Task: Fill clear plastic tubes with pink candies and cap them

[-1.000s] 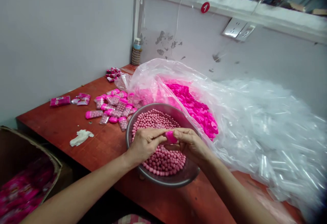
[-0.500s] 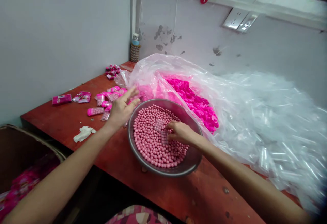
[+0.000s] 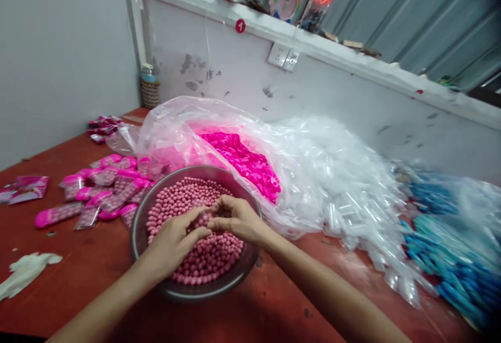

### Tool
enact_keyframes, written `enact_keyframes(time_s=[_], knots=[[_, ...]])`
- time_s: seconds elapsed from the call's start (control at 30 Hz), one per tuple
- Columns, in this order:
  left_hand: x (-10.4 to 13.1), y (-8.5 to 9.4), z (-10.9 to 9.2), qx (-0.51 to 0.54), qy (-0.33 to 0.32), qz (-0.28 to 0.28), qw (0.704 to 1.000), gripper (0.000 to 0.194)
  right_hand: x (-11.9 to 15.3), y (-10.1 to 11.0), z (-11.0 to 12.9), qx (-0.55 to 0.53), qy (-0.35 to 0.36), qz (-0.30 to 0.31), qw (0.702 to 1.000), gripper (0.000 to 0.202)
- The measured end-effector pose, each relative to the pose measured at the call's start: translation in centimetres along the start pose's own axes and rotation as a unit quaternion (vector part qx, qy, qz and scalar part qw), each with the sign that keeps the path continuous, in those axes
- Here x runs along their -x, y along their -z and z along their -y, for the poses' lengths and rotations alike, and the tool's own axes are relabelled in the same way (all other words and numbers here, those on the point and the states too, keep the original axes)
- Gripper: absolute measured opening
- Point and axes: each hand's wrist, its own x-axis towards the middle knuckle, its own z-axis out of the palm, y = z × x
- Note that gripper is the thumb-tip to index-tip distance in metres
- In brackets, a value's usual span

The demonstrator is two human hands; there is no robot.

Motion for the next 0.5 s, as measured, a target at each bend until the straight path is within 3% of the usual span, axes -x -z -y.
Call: enact_keyframes(time_s=[0.1,0.13,0.2,0.27,0.3,0.4,0.5], knots=[[0.2,-0.3,-0.3,0.082,0.019,-0.009,0.996,0.031,1.5,1.6,0.4,-0.068,0.012,-0.002,0.998,0.029],[0.3,-0.4,-0.3,0.1,0.032,-0.01,0.994,0.03,1.9,2.8,0.4,-0.035,0.022,-0.032,0.999,0.027],[0.3,-0.6,0.1,0.14,0.055,-0.003,0.989,0.028,2.4,6.0,0.2,0.098,0.038,-0.146,0.984,0.02],[0.2,-0.9,0.5,0.189,0.072,0.004,0.979,0.027,2.5,9.6,-0.4,0.273,0.02,-0.272,0.922,0.018],[0.2,-1.0,0.7,0.208,0.081,0.006,0.975,0.027,2.4,11.2,-0.9,0.356,-0.01,-0.305,0.883,0.019],[0.0,-1.2,0.9,0.23,0.107,0.012,0.967,0.028,1.6,14.5,-2.7,0.518,-0.117,-0.292,0.795,0.03],[0.0,-1.1,0.7,0.232,0.132,0.013,0.964,0.031,0.7,15.4,-4.1,0.544,-0.158,-0.255,0.784,0.032]])
